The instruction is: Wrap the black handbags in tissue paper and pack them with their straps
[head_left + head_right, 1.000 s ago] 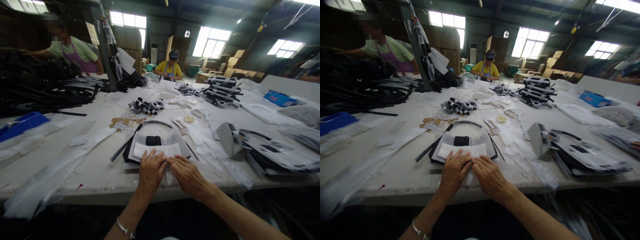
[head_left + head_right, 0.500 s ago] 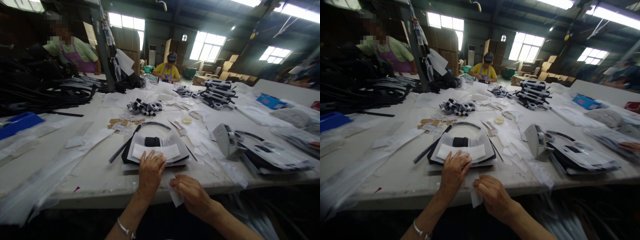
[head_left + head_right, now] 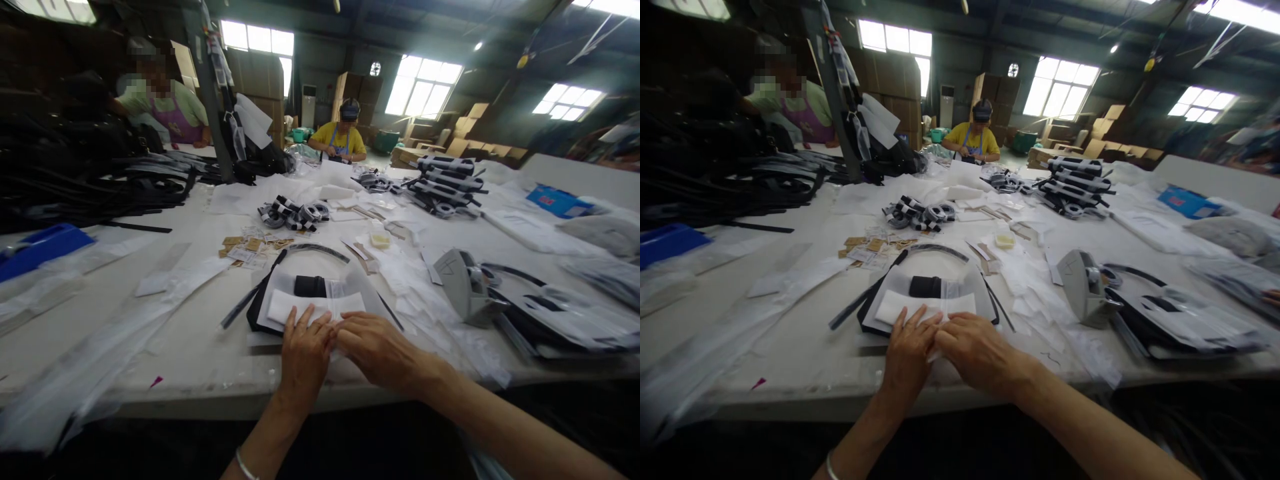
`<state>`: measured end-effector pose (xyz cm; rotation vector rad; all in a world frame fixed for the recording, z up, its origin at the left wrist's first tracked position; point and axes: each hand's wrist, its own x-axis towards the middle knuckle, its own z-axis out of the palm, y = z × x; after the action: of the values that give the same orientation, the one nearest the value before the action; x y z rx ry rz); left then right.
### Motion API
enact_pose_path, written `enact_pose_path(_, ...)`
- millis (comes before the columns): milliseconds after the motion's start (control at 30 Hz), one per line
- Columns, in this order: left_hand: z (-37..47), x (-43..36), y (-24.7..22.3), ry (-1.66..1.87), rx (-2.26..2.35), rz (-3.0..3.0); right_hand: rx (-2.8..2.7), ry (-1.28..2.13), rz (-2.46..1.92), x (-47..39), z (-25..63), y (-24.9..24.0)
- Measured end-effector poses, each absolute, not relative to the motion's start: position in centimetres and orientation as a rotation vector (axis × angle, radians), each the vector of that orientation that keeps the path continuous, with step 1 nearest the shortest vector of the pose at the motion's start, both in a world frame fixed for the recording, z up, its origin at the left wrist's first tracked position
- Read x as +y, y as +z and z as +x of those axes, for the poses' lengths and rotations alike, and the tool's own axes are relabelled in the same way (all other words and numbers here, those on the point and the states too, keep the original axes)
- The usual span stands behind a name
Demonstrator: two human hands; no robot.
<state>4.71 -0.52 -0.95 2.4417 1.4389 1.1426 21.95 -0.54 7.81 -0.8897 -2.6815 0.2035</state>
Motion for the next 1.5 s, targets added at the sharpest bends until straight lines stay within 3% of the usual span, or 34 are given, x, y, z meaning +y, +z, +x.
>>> enact_pose_path(200,4.1,-0.9,0.4,1.101,1.374,2.378,-2.580,0.449,-1.469,3.8,21.8,8.8)
enact_pose_path(533,5.5,-0.5,-0.2,1.268,1.491,2.252,-2.503,0.804,-1.444,5.7,22.4,9.8)
enact_pose_path(1233,5.9,0.0,0.9,1.135,1.559,2.242,-2.785,0.327,-0.827,-0.6,24.5,7.9)
enact_pose_path(1500,5.8,-0.1,0.6,1.136,1.542,2.288,-2.655,0.522,-0.945,-2.2,24.6,8.8)
